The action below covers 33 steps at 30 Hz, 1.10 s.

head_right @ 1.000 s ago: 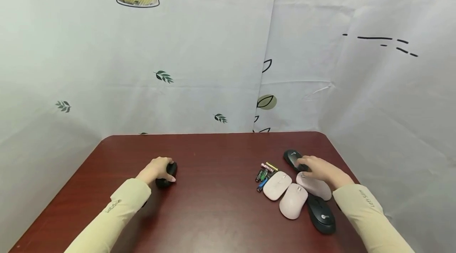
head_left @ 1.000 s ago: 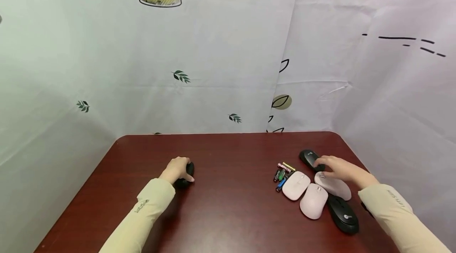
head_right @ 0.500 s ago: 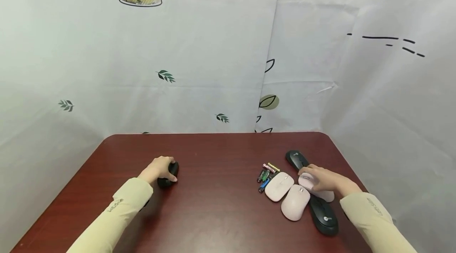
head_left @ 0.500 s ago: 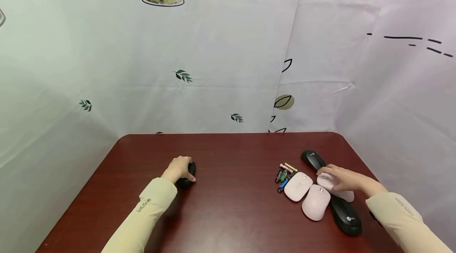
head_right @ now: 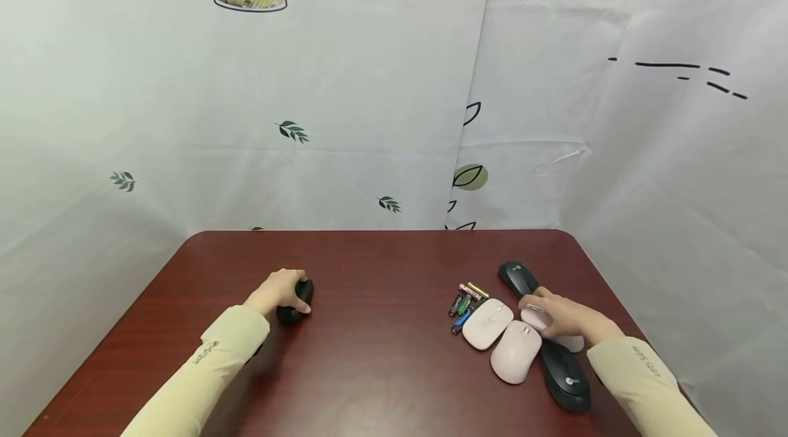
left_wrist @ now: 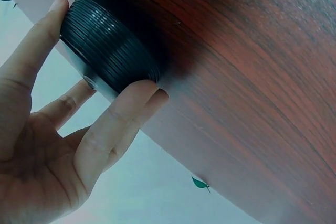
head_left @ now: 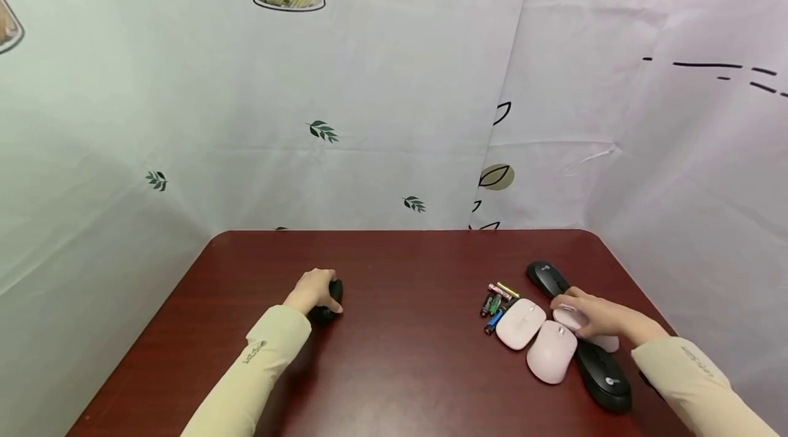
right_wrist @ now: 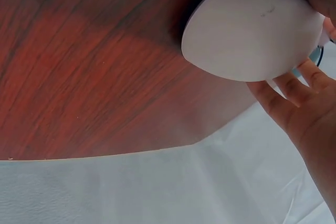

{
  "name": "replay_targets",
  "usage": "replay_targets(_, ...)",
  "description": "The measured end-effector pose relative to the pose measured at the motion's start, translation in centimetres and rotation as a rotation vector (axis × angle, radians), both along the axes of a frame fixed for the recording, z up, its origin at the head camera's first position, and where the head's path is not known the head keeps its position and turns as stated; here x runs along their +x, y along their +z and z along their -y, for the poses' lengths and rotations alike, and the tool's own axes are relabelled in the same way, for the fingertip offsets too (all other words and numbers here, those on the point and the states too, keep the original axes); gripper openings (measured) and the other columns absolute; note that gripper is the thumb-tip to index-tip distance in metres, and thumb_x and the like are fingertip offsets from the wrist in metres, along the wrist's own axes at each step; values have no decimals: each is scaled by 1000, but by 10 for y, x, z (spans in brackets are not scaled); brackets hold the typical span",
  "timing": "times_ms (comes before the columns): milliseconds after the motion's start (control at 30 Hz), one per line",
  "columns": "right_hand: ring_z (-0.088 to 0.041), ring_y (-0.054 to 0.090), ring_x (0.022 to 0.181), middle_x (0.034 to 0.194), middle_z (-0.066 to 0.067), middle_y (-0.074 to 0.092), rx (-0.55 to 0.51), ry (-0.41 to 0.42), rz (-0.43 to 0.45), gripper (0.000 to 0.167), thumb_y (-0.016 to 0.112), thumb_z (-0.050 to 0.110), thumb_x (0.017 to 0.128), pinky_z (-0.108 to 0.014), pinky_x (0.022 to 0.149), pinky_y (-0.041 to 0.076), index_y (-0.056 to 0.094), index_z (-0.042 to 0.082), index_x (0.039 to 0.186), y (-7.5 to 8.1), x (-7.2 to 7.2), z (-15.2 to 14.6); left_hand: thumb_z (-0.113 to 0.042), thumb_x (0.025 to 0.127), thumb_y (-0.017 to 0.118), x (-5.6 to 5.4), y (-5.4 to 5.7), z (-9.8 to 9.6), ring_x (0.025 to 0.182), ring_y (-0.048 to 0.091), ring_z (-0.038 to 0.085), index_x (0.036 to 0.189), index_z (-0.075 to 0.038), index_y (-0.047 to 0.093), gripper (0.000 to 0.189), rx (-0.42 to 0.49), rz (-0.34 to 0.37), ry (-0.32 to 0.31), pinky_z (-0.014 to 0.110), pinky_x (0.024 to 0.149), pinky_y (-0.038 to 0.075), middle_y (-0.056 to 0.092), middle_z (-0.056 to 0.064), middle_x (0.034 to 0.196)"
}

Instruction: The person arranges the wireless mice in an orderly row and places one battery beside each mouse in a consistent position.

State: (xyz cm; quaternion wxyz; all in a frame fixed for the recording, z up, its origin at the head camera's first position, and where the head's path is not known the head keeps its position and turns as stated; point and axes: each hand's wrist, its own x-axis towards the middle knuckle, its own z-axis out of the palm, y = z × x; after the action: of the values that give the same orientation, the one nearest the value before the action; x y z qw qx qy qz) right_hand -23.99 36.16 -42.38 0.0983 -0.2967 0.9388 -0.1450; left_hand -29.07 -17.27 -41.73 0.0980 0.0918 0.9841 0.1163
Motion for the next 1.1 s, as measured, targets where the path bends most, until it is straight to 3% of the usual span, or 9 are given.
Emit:
replay_targets(200, -14, 48, 84, 106, -13, 49, -20, -10, 14, 46, 74, 5, 67, -24, 67, 40, 56, 11, 109, -3, 0, 0, -26, 65, 86, 3, 1, -1, 105, 56, 40, 121, 2, 57, 68, -11, 3, 7, 48, 89, 47, 61, 22, 115)
replay_targets(567, -12, 49, 80, 103, -11, 51, -8, -20, -73, 43, 73, 6, 68, -24, 64, 40, 59, 10, 108, -7, 1, -2, -26, 68, 85, 4, 0, -1, 108, 55, 40, 125, 2, 55, 70, 0, 13, 19, 49, 90, 47, 59, 22, 120)
replay_targets(867, -13, 49, 77, 102, -12, 52, 18, -57, -80, 44, 73, 5, 67, -25, 61, 39, 60, 6, 110, -8, 5, -4, -26, 65, 87, 4, -2, -2, 107, 56, 40, 121, 1, 58, 69, -12, -3, 22, 47, 90, 47, 61, 22, 117)
replay_targets(1100, -18, 56, 76, 107, -18, 54, 70, -50, -202, 44, 74, 4, 65, -27, 61, 44, 63, 3, 108, -3, 3, -3, -25, 66, 86, 5, -1, -3, 105, 57, 39, 121, 1, 58, 67, -12, -11, 31, 48, 89, 47, 61, 22, 116)
